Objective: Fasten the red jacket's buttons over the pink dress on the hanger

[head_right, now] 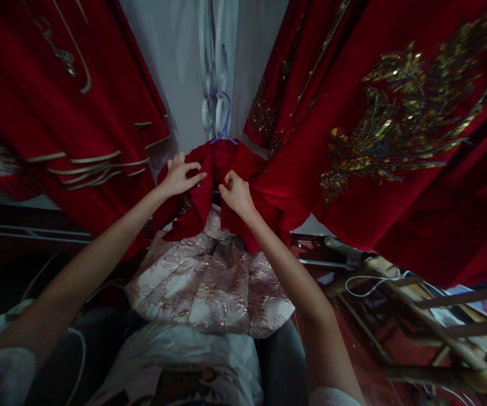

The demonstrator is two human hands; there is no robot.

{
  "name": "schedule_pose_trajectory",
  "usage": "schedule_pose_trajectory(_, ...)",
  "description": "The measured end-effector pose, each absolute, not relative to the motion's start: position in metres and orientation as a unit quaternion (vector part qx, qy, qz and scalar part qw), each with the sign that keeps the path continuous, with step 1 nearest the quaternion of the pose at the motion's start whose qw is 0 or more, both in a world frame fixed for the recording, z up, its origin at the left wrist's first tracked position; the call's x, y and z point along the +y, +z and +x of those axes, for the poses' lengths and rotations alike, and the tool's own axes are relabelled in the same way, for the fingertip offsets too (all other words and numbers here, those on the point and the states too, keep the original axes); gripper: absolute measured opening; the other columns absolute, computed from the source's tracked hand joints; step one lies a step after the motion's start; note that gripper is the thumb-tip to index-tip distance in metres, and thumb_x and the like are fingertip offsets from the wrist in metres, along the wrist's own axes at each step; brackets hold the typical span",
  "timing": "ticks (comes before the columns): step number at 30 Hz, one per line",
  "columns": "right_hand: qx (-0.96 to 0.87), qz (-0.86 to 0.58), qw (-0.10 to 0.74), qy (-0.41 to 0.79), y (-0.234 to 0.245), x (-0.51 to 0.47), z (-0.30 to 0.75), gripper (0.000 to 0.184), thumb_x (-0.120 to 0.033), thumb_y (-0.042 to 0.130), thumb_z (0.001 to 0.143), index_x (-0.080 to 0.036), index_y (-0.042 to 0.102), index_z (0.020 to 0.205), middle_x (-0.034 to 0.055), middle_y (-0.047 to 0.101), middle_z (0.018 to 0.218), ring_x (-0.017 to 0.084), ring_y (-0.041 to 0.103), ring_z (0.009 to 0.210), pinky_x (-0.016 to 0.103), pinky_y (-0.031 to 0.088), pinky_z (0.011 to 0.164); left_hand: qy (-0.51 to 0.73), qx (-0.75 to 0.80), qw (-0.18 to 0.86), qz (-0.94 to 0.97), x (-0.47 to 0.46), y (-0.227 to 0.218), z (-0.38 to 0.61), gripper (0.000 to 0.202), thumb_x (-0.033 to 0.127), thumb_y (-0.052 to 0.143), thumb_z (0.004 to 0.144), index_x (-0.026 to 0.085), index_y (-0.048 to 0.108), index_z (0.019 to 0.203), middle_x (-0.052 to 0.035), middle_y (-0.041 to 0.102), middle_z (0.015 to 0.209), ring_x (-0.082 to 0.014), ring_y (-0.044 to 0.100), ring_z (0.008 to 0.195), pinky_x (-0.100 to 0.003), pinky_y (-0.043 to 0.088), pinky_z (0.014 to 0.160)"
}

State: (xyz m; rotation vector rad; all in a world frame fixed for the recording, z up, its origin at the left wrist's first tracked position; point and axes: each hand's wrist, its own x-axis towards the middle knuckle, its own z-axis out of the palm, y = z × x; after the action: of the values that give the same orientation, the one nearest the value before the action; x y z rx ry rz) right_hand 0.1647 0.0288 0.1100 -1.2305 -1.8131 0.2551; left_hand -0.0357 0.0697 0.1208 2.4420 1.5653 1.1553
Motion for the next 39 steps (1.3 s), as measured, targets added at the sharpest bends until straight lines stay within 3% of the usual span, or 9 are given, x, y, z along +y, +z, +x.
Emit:
schedule_pose_trajectory(6, -0.738, -0.488, 0.448, 0.129, 0.108, 0.023, 0.181, 0.017, -0.023, 0.052, 0.068, -0.023, 0.035, 0.068, -0.0058, 0.038, 0.057, 0.012, 0.035, 0.054, 0.025, 0.027, 0.055, 0.393, 0.499, -0.052, 0.771, 0.035, 0.111, -0.011, 0.018, 0.035, 0.057, 0.083, 0.022, 0.065, 0.092, -0.0132, 0.037, 0.139, -0.0414, 0.025, 0.134, -0.059, 0.023, 0.104)
schedule_pose_trajectory(8, -0.743, -0.482, 0.443, 0.144, 0.105, 0.023, 0.185, 0.016, -0.023, 0.052, 0.068, -0.023, 0.036, 0.068, -0.006, 0.038, 0.057, 0.012, 0.036, 0.054, 0.025, 0.027, 0.055, 0.392, 0.468, -0.061, 0.79, 0.02, 0.102, 0.002, 0.015, 0.031, 0.055, 0.084, 0.022, 0.064, 0.092, -0.0127, 0.037, 0.14, -0.0391, 0.027, 0.133, -0.058, 0.022, 0.106)
schedule_pose_trajectory(11, -0.748, -0.469, 0.443, 0.156, 0.102, 0.022, 0.185, 0.016, -0.022, 0.052, 0.069, -0.023, 0.037, 0.069, -0.0061, 0.038, 0.058, 0.012, 0.036, 0.054, 0.024, 0.029, 0.054, 0.404, 0.449, -0.024, 0.797, 0.009, 0.091, 0.015, 0.016, 0.03, 0.049, 0.088, 0.019, 0.06, 0.094, -0.0163, 0.048, 0.125, -0.0349, 0.042, 0.121, -0.053, 0.032, 0.102)
schedule_pose_trajectory(14, -0.749, -0.456, 0.459, 0.145, 0.1, 0.018, 0.183, 0.016, -0.022, 0.052, 0.071, -0.023, 0.037, 0.07, -0.0051, 0.038, 0.06, 0.013, 0.037, 0.056, 0.025, 0.031, 0.055, 0.42, 0.444, 0.042, 0.79, 0.012, 0.084, 0.018, 0.016, 0.031, 0.043, 0.091, 0.02, 0.054, 0.091, -0.0122, 0.057, 0.099, -0.0277, 0.057, 0.098, -0.043, 0.043, 0.088)
schedule_pose_trajectory(19, -0.727, -0.465, 0.5, 0.077, 0.091, 0.011, 0.181, 0.015, -0.02, 0.053, 0.071, -0.023, 0.039, 0.071, 0.0009, 0.044, 0.075, 0.017, 0.045, 0.07, 0.029, 0.04, 0.067, 0.47, 0.422, 0.168, 0.757, 0.019, 0.076, 0.017, 0.017, 0.038, 0.055, 0.087, 0.023, 0.047, 0.091, -0.0024, 0.058, 0.072, -0.0204, 0.06, 0.067, -0.034, 0.047, 0.068)
schedule_pose_trajectory(23, -0.72, -0.466, 0.506, 0.092, 0.083, 0.007, 0.182, 0.013, -0.021, 0.053, 0.074, -0.023, 0.04, 0.073, 0.0002, 0.045, 0.074, 0.016, 0.046, 0.07, 0.03, 0.043, 0.069, 0.528, 0.407, 0.256, 0.7, 0.028, 0.073, 0.026, 0.021, 0.035, 0.061, 0.082, 0.023, 0.045, 0.09, -0.0005, 0.061, 0.078, -0.0151, 0.061, 0.071, -0.028, 0.047, 0.067)
schedule_pose_trajectory(31, -0.636, -0.366, 0.588, 0.339, 0.083, 0.008, 0.187, 0.027, -0.036, 0.059, 0.077, -0.024, 0.036, 0.078, -0.0071, 0.041, 0.066, 0.007, 0.044, 0.05, 0.019, 0.045, 0.041, 0.565, 0.34, 0.479, 0.58, 0.03, 0.09, 0.044, 0.009, 0.021, 0.056, 0.084, 0.017, 0.05, 0.089, -0.001, 0.062, 0.083, -0.0088, 0.06, 0.069, -0.024, 0.049, 0.069)
schedule_pose_trajectory(35, -0.634, -0.35, 0.581, 0.372, 0.081, 0.015, 0.189, 0.03, -0.038, 0.065, 0.074, -0.022, 0.039, 0.075, -0.0078, 0.043, 0.064, 0.006, 0.045, 0.051, 0.018, 0.049, 0.042, 0.56, 0.344, 0.478, 0.582, 0.028, 0.083, 0.042, 0.012, 0.013, 0.055, 0.082, 0.017, 0.051, 0.092, -0.0007, 0.061, 0.083, -0.0091, 0.06, 0.073, -0.024, 0.049, 0.071)
schedule_pose_trajectory(39, -0.63, -0.352, 0.583, 0.372, 0.075, 0.019, 0.191, 0.03, -0.038, 0.066, 0.074, -0.022, 0.04, 0.075, -0.0076, 0.045, 0.064, 0.006, 0.047, 0.051, 0.018, 0.05, 0.042, 0.584, 0.376, 0.381, 0.61, 0.031, 0.072, 0.04, 0.024, 0.006, 0.061, 0.072, 0.018, 0.051, 0.09, 0.001, 0.056, 0.084, -0.0088, 0.056, 0.075, -0.023, 0.046, 0.071)
